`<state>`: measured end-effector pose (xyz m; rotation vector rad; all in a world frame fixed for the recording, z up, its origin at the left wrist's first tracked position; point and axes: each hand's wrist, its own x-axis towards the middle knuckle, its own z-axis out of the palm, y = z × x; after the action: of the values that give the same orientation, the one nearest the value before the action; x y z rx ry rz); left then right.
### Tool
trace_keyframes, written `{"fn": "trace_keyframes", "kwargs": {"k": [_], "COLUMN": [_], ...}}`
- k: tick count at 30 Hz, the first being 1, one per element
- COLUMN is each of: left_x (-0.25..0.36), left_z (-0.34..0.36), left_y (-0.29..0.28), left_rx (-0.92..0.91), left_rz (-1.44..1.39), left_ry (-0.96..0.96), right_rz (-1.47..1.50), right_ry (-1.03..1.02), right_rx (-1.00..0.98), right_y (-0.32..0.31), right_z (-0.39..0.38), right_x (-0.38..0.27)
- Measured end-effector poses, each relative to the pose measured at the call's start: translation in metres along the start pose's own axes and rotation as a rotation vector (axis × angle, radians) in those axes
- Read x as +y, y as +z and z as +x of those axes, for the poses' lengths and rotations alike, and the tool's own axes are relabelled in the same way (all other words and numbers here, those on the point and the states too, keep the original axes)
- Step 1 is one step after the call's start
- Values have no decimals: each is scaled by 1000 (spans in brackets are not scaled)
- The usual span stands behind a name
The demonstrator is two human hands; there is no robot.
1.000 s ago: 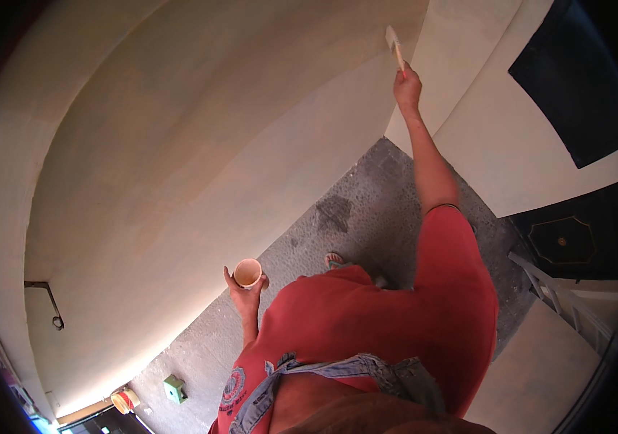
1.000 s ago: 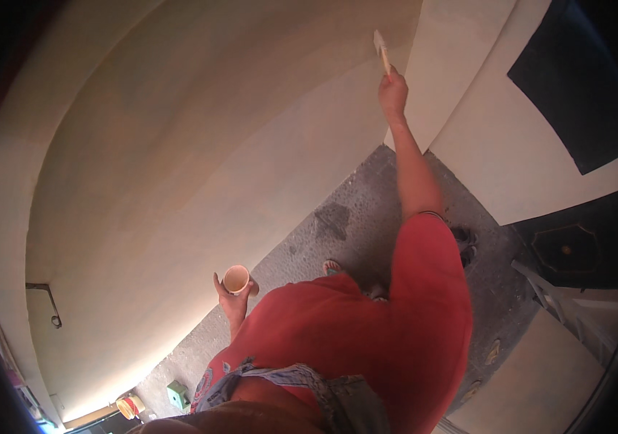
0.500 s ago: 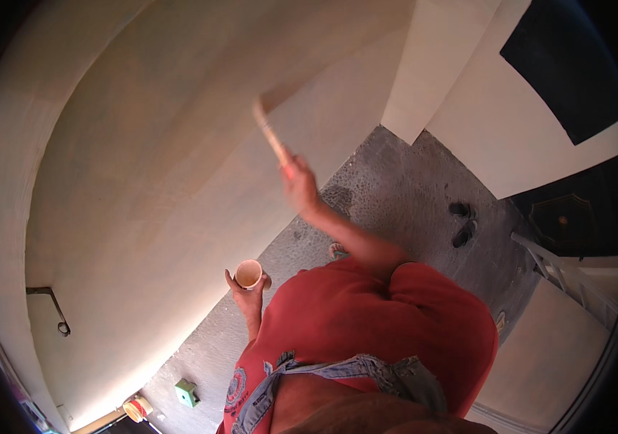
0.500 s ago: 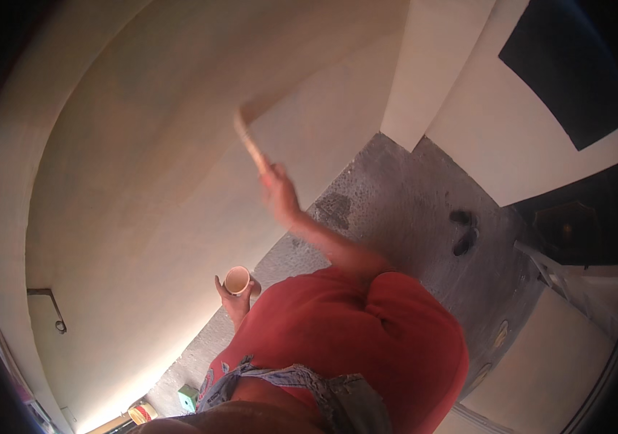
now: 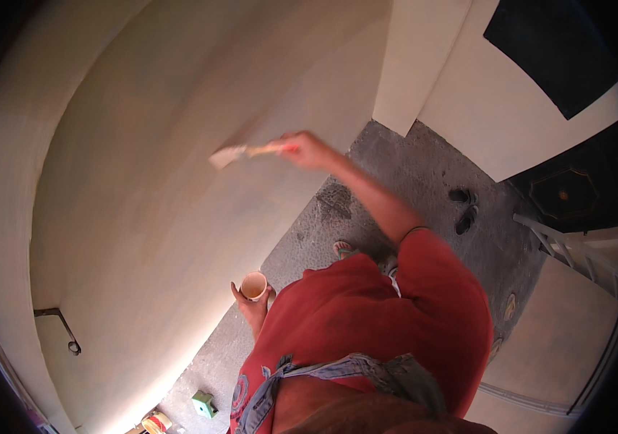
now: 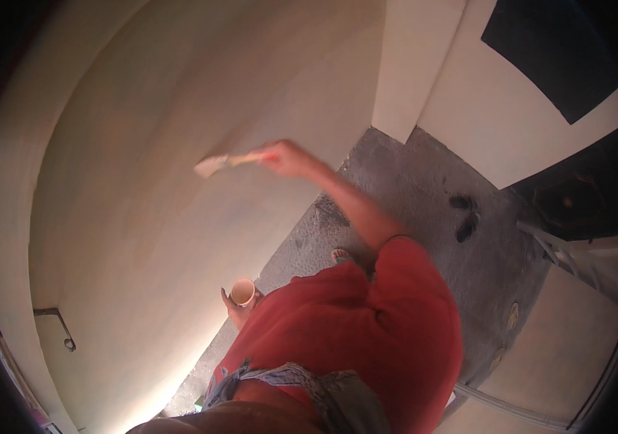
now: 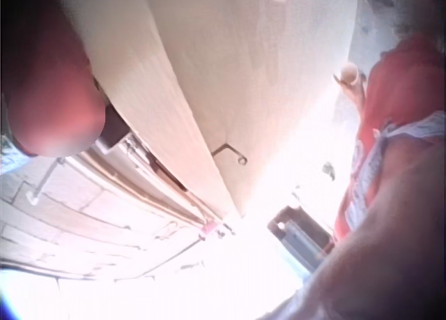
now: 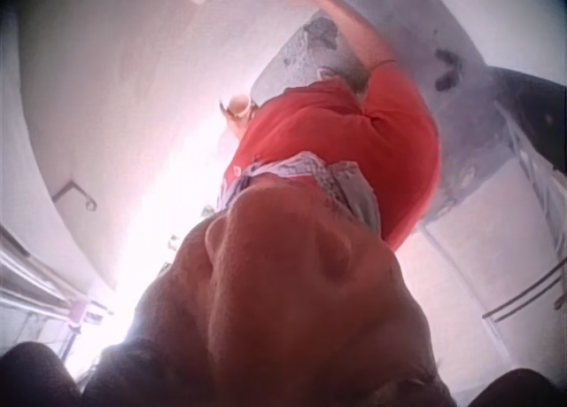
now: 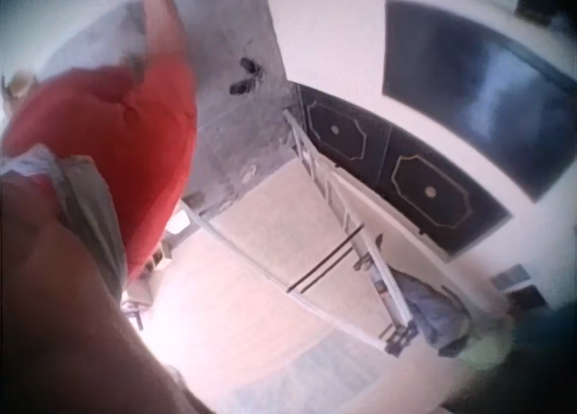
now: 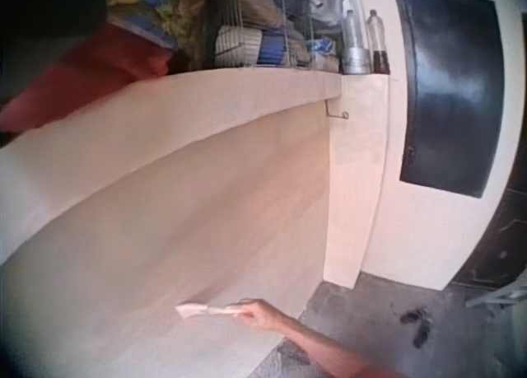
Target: The person paints a wall using a paintbrush and a small cup of paint. They repeatedly dip the brush into the cup and apply paint in upward strokes along the wall surface.
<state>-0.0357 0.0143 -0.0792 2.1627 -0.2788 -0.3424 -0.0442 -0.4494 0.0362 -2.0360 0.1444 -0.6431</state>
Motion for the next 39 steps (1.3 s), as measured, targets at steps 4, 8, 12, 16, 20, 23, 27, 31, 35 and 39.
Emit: {"fn": "trace_keyframes", "kwargs": {"k": [4, 8, 12, 16, 20, 23, 27, 31, 35, 39], "left_x": [11, 13, 30, 37, 30, 40, 45, 36, 34, 34], "left_z": [-8, -5, 0, -1, 3, 4, 7, 2, -2, -8], "left_y": [10, 6, 7, 4, 6, 5, 5, 2, -3, -5], "left_rx": [25, 6, -14, 0, -12, -24, -13, 13, 25, 49], "left_rz": [-35, 54, 70, 60, 57, 91, 52, 31, 1, 90], "left_ry": [-42, -40, -35, -41, -51, -93, -78, -76, -107, -86], "right_rz": [-116, -226, -354, -368, -447, -487, -682, -782, -891, -962], "right_ry": [75, 192, 286, 368, 414, 423, 315, 368, 431, 373], "right_rx": [149, 311, 457, 548, 614, 684, 818, 886, 947, 1002], "right_y": [-142, -253, -349, -388, -421, -435, -456, -445, -445, -459], "right_z": [17, 18, 16, 29, 34, 41, 39, 53, 66, 85], "right_x": [54, 106, 164, 178, 200, 211, 227, 221, 221, 245]}}
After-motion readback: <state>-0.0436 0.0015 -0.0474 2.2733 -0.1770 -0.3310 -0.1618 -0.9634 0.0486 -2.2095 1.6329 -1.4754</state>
